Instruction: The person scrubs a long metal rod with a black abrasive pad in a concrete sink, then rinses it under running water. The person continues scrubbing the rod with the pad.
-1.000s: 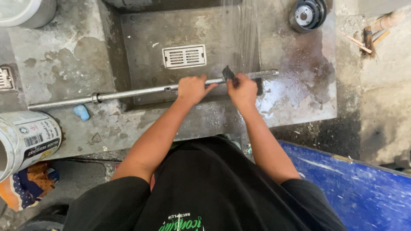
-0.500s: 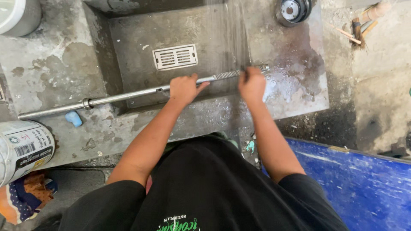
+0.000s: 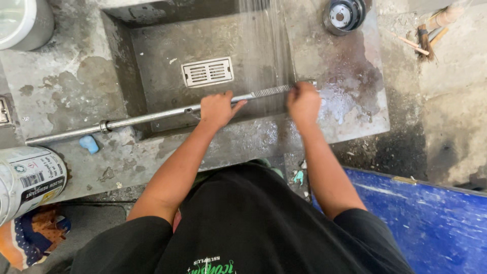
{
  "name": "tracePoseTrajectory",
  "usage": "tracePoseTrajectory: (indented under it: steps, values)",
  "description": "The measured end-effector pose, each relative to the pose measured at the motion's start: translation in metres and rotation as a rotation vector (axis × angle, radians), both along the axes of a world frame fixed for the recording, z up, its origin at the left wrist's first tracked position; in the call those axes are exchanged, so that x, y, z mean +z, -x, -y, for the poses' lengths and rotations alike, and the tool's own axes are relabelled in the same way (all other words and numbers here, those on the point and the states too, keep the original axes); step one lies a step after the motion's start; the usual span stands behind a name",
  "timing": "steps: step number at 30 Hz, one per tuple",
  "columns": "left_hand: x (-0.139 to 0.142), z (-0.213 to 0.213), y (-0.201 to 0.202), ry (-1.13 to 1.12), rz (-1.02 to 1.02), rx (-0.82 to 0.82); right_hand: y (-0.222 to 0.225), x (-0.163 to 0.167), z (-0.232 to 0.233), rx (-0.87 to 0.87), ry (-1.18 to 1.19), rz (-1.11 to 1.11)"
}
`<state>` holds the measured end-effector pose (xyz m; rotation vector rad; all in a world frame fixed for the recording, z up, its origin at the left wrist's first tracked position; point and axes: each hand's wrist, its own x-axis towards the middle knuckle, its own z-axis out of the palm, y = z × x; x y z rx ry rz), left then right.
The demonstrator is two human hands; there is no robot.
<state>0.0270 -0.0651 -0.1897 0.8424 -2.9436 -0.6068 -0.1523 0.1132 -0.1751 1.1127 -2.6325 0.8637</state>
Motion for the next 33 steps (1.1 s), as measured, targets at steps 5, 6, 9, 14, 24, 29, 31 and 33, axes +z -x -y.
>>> tracePoseTrajectory:
  steps: [5,6,9,14,24,29,31,33]
  values:
    - [-0.003,0.000,0.000,-0.013,0.019,-0.003,-0.053,-0.010,0.042,0.141,-0.007,0.116]
    - [-0.003,0.000,0.000,-0.024,0.024,0.000,-0.054,-0.009,0.045,0.148,-0.015,0.151]
    - [-0.003,0.000,-0.001,-0.010,-0.003,-0.002,-0.029,-0.010,0.032,0.069,-0.057,0.127]
    - [-0.002,0.001,-0.003,-0.031,0.014,-0.008,0.031,-0.003,-0.013,-0.072,-0.019,0.070]
    - [-0.018,0.000,-0.002,-0.001,0.006,0.005,-0.067,-0.026,0.043,0.159,-0.005,0.193]
    - [-0.016,0.003,-0.002,-0.023,-0.002,0.002,-0.023,-0.027,0.027,0.032,-0.130,0.146]
    - [-0.018,0.002,-0.004,-0.028,-0.017,-0.002,0.007,-0.026,0.009,-0.022,-0.134,0.160]
    - [-0.020,0.000,-0.007,-0.117,0.055,0.004,0.028,-0.024,-0.008,-0.052,-0.082,0.081]
